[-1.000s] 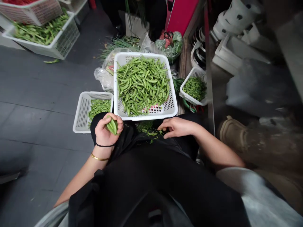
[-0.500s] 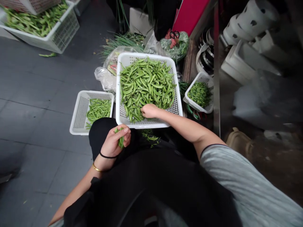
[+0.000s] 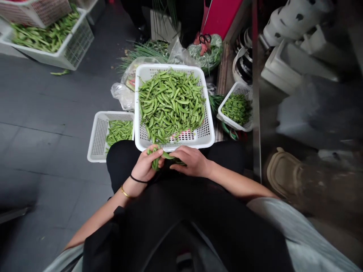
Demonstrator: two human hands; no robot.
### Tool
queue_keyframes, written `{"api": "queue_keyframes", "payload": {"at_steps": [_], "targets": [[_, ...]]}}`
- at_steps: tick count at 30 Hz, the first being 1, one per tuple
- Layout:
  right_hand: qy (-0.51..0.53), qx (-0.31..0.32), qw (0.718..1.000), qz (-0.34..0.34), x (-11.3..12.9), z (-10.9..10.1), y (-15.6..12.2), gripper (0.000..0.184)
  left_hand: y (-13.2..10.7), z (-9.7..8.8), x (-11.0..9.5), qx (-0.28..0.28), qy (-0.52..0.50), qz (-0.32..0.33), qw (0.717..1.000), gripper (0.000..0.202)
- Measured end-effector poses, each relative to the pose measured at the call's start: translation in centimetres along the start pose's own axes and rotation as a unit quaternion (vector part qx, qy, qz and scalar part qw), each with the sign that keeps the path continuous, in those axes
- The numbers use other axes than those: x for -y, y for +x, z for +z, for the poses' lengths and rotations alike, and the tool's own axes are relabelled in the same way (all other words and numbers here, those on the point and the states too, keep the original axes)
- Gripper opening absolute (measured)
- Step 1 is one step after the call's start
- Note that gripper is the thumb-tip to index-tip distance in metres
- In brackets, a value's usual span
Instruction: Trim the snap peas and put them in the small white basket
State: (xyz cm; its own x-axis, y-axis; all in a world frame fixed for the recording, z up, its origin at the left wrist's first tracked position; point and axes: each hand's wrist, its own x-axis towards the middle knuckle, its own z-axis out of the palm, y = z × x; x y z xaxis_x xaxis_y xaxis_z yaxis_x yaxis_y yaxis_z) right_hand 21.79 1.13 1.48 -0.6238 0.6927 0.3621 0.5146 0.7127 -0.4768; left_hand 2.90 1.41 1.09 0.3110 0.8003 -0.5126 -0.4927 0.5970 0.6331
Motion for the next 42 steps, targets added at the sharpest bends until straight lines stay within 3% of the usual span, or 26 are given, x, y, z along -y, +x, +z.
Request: {"api": "queue_keyframes", "payload": {"at_steps": [2, 5, 7, 9, 11, 13, 16, 19, 22, 24, 27, 30, 34, 36, 38, 40, 42], "targets": [[0.014, -0.004, 0.999, 0.041, -0.1, -0.5, 0.0, 0.028, -0.4, 0.6, -0.2, -0.002, 0.005, 0.032, 0.999, 0.028], [0.111, 0.034, 0.993, 0.031, 0.1, -1.4, 0.3, 0.031, -1.0, 1.3, -0.3, 0.001, 0.031, 0.039, 0.999, 0.028], [0.222, 0.092, 0.971, 0.0, 0.5, -1.8, 0.5, 0.029, -1.5, 1.5, -0.1, 0.018, 0.069, 0.025, 0.997, 0.027], [0.328, 0.161, 0.931, -0.013, 0.9, -2.1, 0.5, 0.026, -1.8, 1.6, -0.1, 0.052, 0.113, 0.002, 0.992, 0.027], [0.404, 0.193, 0.894, 0.028, 0.8, -2.7, 0.2, 0.024, -2.2, 1.5, -0.2, 0.087, 0.145, -0.02, 0.985, 0.026], [0.434, 0.149, 0.88, 0.124, 0.1, -3.9, -0.4, 0.025, -2.5, 1.3, -0.4, 0.109, 0.165, -0.038, 0.979, 0.025], [0.392, -0.024, 0.883, 0.259, -1.5, -6.5, -1.5, 0.029, -2.9, 0.6, -0.9, 0.116, 0.178, -0.057, 0.976, 0.023], [0.257, -0.09, 0.929, 0.249, -1.6, -8.2, -2.1, 0.028, -3.1, 0.1, -1.0, 0.121, 0.172, -0.068, 0.975, 0.021], [0.06, -0.022, 0.993, 0.099, 0.3, -7.3, -1.8, 0.026, -3.1, 0.2, -0.9, 0.146, 0.181, -0.088, 0.969, 0.021], [-0.044, 0.052, 0.998, 0.002, 1.9, -5.9, -1.2, 0.028, -3.2, 0.4, -1.0, 0.16, 0.203, -0.1, 0.961, 0.022], [-0.121, 0.16, 0.978, -0.054, 3.5, -4.0, -0.3, 0.027, -3.5, 0.7, -0.9, 0.149, 0.265, -0.065, 0.951, 0.02], [-0.128, 0.191, 0.973, -0.018, 3.8, -2.9, 0.4, 0.025, -4.0, 1.2, -0.2, 0.099, 0.296, 0.031, 0.949, 0.017], [-0.076, 0.122, 0.984, 0.109, 3.7, -2.1, 0.7, 0.034, -4.1, 1.8, 0.7, 0.015, 0.171, 0.138, 0.975, 0.017], [-0.03, 0.123, 0.982, 0.141, 3.1, -2.7, 0.2, 0.036, -3.8, 1.4, 0.3, -0.013, 0.107, 0.169, 0.98, 0.016], [0.007, 0.199, 0.968, 0.152, 1.9, -4.2, -0.6, 0.031, -3.2, 0.1, -0.9, -0.028, 0.049, 0.171, 0.984, 0.015], [0.006, 0.301, 0.939, 0.167, 0.2, -5.9, -1.0, 0.023, -2.6, -1.6, -2.2, -0.015, -0.009, 0.121, 0.992, 0.016], [-0.018, 0.347, 0.919, 0.188, -1.6, -6.6, -0.2, 0.036, -2.1, -2.9, -3.0, 0.008, -0.05, 0.081, 0.995, 0.016]]}}
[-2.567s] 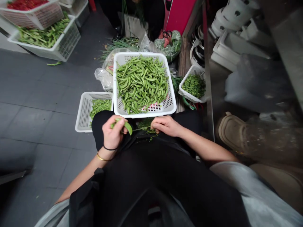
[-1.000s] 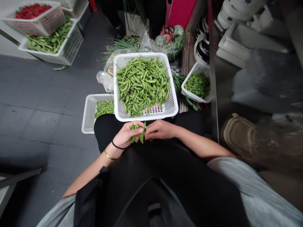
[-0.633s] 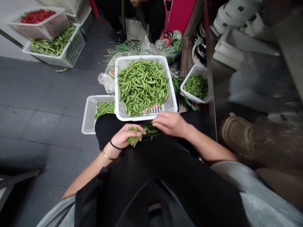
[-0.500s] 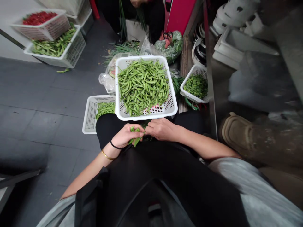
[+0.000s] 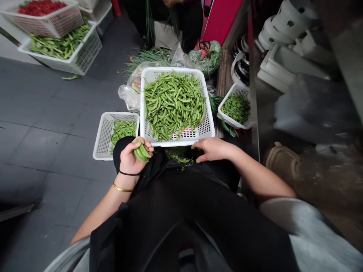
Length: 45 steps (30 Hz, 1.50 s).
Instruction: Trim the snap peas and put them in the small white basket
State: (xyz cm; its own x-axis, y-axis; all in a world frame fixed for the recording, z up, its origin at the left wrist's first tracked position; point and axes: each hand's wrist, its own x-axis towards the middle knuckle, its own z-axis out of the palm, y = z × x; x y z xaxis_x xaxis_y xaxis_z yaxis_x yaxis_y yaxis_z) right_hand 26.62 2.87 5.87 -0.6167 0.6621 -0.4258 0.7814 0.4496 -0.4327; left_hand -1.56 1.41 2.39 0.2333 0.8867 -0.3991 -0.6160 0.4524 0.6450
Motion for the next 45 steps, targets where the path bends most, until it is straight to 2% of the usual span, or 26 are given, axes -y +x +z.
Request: {"api": "queue_keyframes", "payload": {"at_steps": [2, 4, 6, 8, 11, 13, 15, 16, 18, 19, 20, 22, 24, 26, 28, 29, 30, 32, 35, 37, 39, 40, 43, 45], "targets": [[-0.012, -0.035, 0.999, 0.031, -0.6, -0.6, 2.8, 0.033, 0.4, -0.5, 0.0, 0.026, -0.026, -0.021, 0.999, 0.019], [-0.035, -0.102, 0.991, 0.076, -0.3, -0.4, 7.3, 0.03, 0.4, -0.3, 0.6, 0.061, -0.036, -0.044, 0.997, 0.019], [-0.032, -0.097, 0.987, 0.127, 0.4, 0.2, 12.1, 0.031, 0.3, 0.2, 1.1, 0.091, -0.023, -0.066, 0.993, 0.014], [-0.021, -0.093, 0.985, 0.146, 1.0, 0.8, 16.0, 0.027, 0.1, 0.4, 1.5, 0.102, 0.008, -0.072, 0.992, 0.013], [0.001, -0.096, 0.983, 0.157, 0.7, 1.2, 18.3, 0.02, -0.1, 0.2, 1.6, 0.076, 0.042, -0.07, 0.994, 0.017], [0.011, -0.108, 0.981, 0.162, 0.0, 1.2, 17.4, 0.019, -0.1, 0.0, 1.9, 0.05, 0.05, -0.086, 0.994, 0.017], [0.098, -0.138, 0.974, 0.148, -0.3, 1.2, 15.2, 0.021, 0.1, 0.3, 2.5, 0.026, 0.064, -0.112, 0.991, 0.016], [0.178, -0.159, 0.962, 0.132, -0.3, 1.3, 13.8, 0.023, 0.3, 0.6, 2.8, 0.013, 0.073, -0.118, 0.99, 0.019], [0.352, -0.197, 0.912, 0.078, 0.5, 1.8, 10.9, 0.027, 0.6, 1.4, 3.5, -0.013, 0.087, -0.098, 0.991, 0.03], [0.404, -0.214, 0.888, 0.048, 1.2, 2.3, 9.4, 0.029, 0.7, 1.8, 3.8, -0.026, 0.09, -0.071, 0.993, 0.033], [0.411, -0.231, 0.882, 0.019, 1.9, 2.7, 8.1, 0.03, 0.8, 2.1, 4.0, -0.036, 0.092, -0.04, 0.994, 0.032], [0.33, -0.263, 0.905, -0.046, 3.3, 3.6, 5.9, 0.03, 0.7, 2.6, 4.2, -0.041, 0.098, 0.008, 0.994, 0.026], [0.218, -0.254, 0.934, -0.125, 4.4, 4.2, 4.4, 0.029, 0.4, 2.7, 4.1, -0.019, 0.114, 0.006, 0.993, 0.023], [0.168, -0.187, 0.944, -0.215, 4.9, 4.1, 3.4, 0.027, -0.2, 2.5, 4.0, 0.022, 0.14, -0.038, 0.989, 0.024], [0.185, -0.105, 0.936, -0.28, 4.9, 3.7, 2.6, 0.024, -0.9, 2.4, 3.9, 0.063, 0.173, -0.082, 0.979, 0.026], [0.21, -0.072, 0.931, -0.291, 4.6, 3.3, 2.2, 0.024, -1.2, 2.3, 3.8, 0.079, 0.19, -0.096, 0.974, 0.026], [0.242, -0.052, 0.927, -0.281, 4.1, 2.9, 1.8, 0.024, -1.5, 2.2, 3.6, 0.09, 0.203, -0.103, 0.97, 0.027], [0.31, -0.058, 0.927, -0.204, 2.9, 2.0, 0.6, 0.029, -2.0, 2.1, 3.3, 0.101, 0.219, -0.11, 0.964, 0.027], [0.34, -0.154, 0.926, -0.052, 1.2, 0.9, -1.3, 0.037, -2.5, 1.9, 2.9, 0.103, 0.221, -0.116, 0.963, 0.025], [0.264, -0.224, 0.938, -0.016, 1.1, 0.8, -2.2, 0.038, -2.5, 1.8, 2.8, 0.105, 0.22, -0.122, 0.962, 0.023], [0.13, -0.262, 0.956, -0.035, 2.2, 1.1, -2.3, 0.04, -2.5, 1.8, 2.8, 0.108, 0.225, -0.134, 0.959, 0.023], [0.06, -0.261, 0.962, -0.056, 2.9, 1.4, -2.1, 0.042, -2.4, 1.8, 2.9, 0.112, 0.229, -0.142, 0.956, 0.023], [-0.076, -0.182, 0.972, -0.129, 5.0, 2.4, -0.8, 0.031, -2.6, 2.3, 2.9, 0.135, 0.287, -0.137, 0.939, 0.024], [-0.072, -0.131, 0.973, -0.175, 5.6, 2.8, 0.0, 0.032, -3.0, 2.9, 2.7, 0.145, 0.382, -0.053, 0.911, 0.018]]}}
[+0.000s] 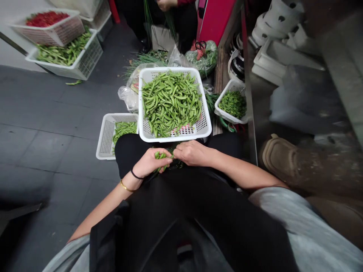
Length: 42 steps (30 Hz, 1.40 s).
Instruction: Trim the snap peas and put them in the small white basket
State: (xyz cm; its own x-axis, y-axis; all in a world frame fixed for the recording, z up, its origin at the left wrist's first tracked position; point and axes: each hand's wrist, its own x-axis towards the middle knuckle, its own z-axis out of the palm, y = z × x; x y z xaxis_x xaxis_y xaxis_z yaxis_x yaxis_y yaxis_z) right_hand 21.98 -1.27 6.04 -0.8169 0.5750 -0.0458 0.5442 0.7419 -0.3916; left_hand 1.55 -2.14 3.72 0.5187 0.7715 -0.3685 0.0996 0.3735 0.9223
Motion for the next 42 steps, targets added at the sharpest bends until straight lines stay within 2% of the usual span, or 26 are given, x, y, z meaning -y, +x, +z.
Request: {"api": "queue_keyframes", "payload": {"at_steps": [2, 3, 5, 6, 7, 8, 9, 11, 12, 14, 17, 19, 22, 25, 28, 31, 33, 36, 37, 39, 42], "targets": [[0.113, 0.014, 0.993, -0.037, -0.4, 0.4, 0.5, 0.031, -0.4, 0.3, -0.6, -0.021, 0.118, 0.093, 0.988, 0.011], [0.201, 0.021, 0.979, -0.043, -0.7, 0.7, 0.6, 0.033, -0.7, 0.5, -0.9, -0.022, 0.157, 0.133, 0.978, 0.011], [0.389, 0.028, 0.921, -0.016, -1.5, 1.3, 0.5, 0.038, -1.0, 0.6, -1.2, -0.028, 0.183, 0.177, 0.967, 0.013], [0.461, 0.027, 0.887, 0.014, -2.0, 1.6, 0.3, 0.041, -1.2, 0.6, -1.2, -0.053, 0.173, 0.185, 0.966, 0.015], [0.505, 0.025, 0.861, 0.049, -2.6, 1.9, 0.0, 0.045, -1.2, 0.3, -1.1, -0.096, 0.147, 0.188, 0.966, 0.016], [0.52, 0.028, 0.85, 0.08, -3.1, 2.0, -0.5, 0.047, -1.2, -0.1, -1.0, -0.151, 0.105, 0.192, 0.964, 0.017], [0.503, 0.04, 0.857, 0.104, -3.7, 2.0, -1.1, 0.048, -1.0, -0.7, -0.8, -0.204, 0.048, 0.195, 0.958, 0.018], [0.389, 0.092, 0.906, 0.14, -4.8, 1.4, -2.2, 0.045, -0.6, -2.5, -0.5, -0.262, -0.09, 0.196, 0.941, 0.016], [0.31, 0.118, 0.93, 0.158, -5.3, 0.8, -2.5, 0.044, -0.4, -3.5, -0.4, -0.26, -0.157, 0.19, 0.934, 0.015], [0.177, 0.14, 0.956, 0.187, -5.9, -0.5, -1.9, 0.044, 0.1, -5.4, -0.2, -0.217, -0.265, 0.16, 0.926, 0.016], [0.074, 0.083, 0.972, 0.206, -6.5, -1.4, 2.5, 0.046, 0.7, -6.8, 0.0, -0.167, -0.357, 0.117, 0.911, 0.02], [0.018, 0.032, 0.972, 0.231, -6.9, -0.5, 7.0, 0.042, 0.9, -6.5, 0.2, -0.147, -0.372, 0.109, 0.91, 0.027], [0.013, 0.053, 0.962, 0.268, -7.5, 2.1, 13.1, 0.042, 0.9, -5.5, 0.6, -0.12, -0.354, 0.099, 0.922, 0.029], [0.029, 0.062, 0.958, 0.28, -8.2, 3.9, 15.8, 0.039, 0.5, -4.8, 0.8, -0.104, -0.307, 0.065, 0.944, 0.02], [0.034, 0.041, 0.955, 0.293, -9.3, 3.7, 14.6, 0.034, 0.5, -4.4, 1.1, -0.096, -0.277, 0.006, 0.956, 0.015], [0.14, -0.051, 0.937, 0.317, -10.0, 2.6, 11.1, 0.029, 1.3, -3.6, 1.4, -0.108, -0.291, -0.035, 0.95, 0.019], [0.282, -0.13, 0.897, 0.316, -9.3, 2.1, 8.5, 0.026, 2.2, -2.6, 1.7, -0.104, -0.296, -0.055, 0.948, 0.024], [0.472, -0.215, 0.807, 0.281, -6.8, 2.1, 5.4, 0.031, 3.4, -0.8, 1.8, -0.104, -0.296, -0.052, 0.948, 0.031], [0.512, -0.227, 0.783, 0.269, -5.8, 2.3, 4.6, 0.035, 3.7, -0.4, 1.7, -0.116, -0.299, -0.036, 0.946, 0.031], [0.553, -0.228, 0.758, 0.259, -3.8, 2.8, 3.3, 0.039, 3.8, 0.2, 1.6, -0.15, -0.304, 0.008, 0.941, 0.029], [0.569, -0.17, 0.764, 0.252, -1.7, 3.2, 1.7, 0.039, 3.2, 0.3, 1.5, -0.161, -0.281, 0.035, 0.945, 0.024]]}}
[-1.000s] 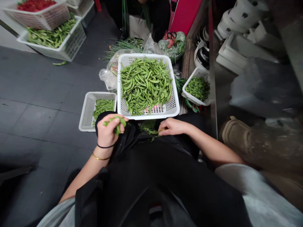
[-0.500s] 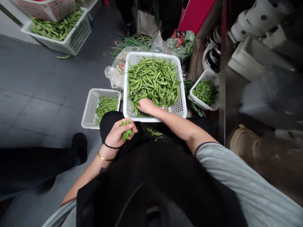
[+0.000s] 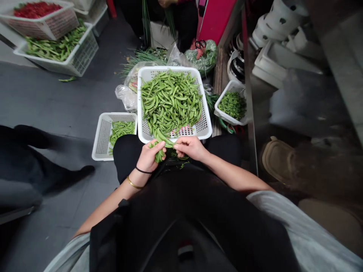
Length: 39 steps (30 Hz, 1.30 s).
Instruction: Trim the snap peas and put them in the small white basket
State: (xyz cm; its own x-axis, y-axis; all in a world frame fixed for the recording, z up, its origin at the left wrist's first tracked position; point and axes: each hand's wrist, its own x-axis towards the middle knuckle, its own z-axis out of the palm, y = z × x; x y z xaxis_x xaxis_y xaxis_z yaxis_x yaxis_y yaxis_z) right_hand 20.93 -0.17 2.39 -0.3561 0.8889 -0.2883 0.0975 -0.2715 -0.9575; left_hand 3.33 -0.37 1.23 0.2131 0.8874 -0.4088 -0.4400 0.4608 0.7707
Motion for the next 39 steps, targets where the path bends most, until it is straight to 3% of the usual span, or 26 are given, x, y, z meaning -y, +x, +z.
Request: {"api": "queue_keyframes", "payload": {"at_steps": [2, 5, 8, 12, 15, 17, 21, 26, 30, 32, 34, 36, 39], "targets": [[-0.052, 0.08, 0.995, 0.005, 0.2, 0.0, -1.1, 0.036, -0.5, -0.2, -0.3, 0.028, 0.052, -0.025, 0.998, 0.023], [-0.193, 0.168, 0.965, -0.051, 1.0, -0.3, -2.0, 0.037, -1.2, -0.2, -0.7, 0.075, 0.151, -0.07, 0.983, 0.022], [-0.246, 0.105, 0.962, -0.06, 1.5, -0.2, -2.1, 0.037, -1.6, 0.0, -0.9, 0.096, 0.212, -0.07, 0.97, 0.021], [-0.207, 0.022, 0.976, -0.07, 0.9, 0.0, -1.4, 0.032, -1.6, 0.2, -0.9, 0.127, 0.257, -0.078, 0.955, 0.02], [-0.076, -0.039, 0.993, -0.083, -0.2, -0.3, -0.7, 0.029, -1.5, -0.3, -1.1, 0.087, 0.186, -0.088, 0.975, 0.021], [0.016, -0.069, 0.994, -0.077, -0.6, -0.6, -0.3, 0.028, -1.5, -0.7, -1.2, 0.101, 0.122, -0.111, 0.981, 0.022], [-0.019, -0.029, 0.99, -0.135, 0.2, -0.4, -0.3, 0.021, -1.4, -1.2, -1.4, 0.201, 0.052, -0.156, 0.966, 0.023], [-0.159, 0.002, 0.954, -0.253, 1.9, 0.0, -0.3, 0.011, -1.2, -1.4, -1.1, 0.252, 0.024, -0.183, 0.95, 0.023], [-0.342, -0.057, 0.871, -0.347, 1.3, 0.6, 0.3, 0.018, -1.4, -0.6, -0.4, 0.208, -0.018, -0.172, 0.963, 0.024], [-0.432, -0.112, 0.821, -0.356, 0.9, 1.1, 0.5, 0.023, -1.4, 0.0, 0.0, 0.159, -0.048, -0.153, 0.974, 0.024], [-0.47, -0.146, 0.793, -0.358, 0.8, 1.0, 0.3, 0.024, -1.4, 0.3, 0.1, 0.108, -0.071, -0.129, 0.983, 0.024], [-0.448, -0.158, 0.8, -0.367, 1.3, 0.0, -0.2, 0.021, -1.5, 0.0, -0.2, 0.052, -0.068, -0.085, 0.993, 0.024], [-0.385, -0.119, 0.853, -0.33, 2.4, -2.8, -1.4, 0.018, -1.6, -1.0, -1.0, -0.018, -0.018, 0.011, 1.0, 0.023]]}}
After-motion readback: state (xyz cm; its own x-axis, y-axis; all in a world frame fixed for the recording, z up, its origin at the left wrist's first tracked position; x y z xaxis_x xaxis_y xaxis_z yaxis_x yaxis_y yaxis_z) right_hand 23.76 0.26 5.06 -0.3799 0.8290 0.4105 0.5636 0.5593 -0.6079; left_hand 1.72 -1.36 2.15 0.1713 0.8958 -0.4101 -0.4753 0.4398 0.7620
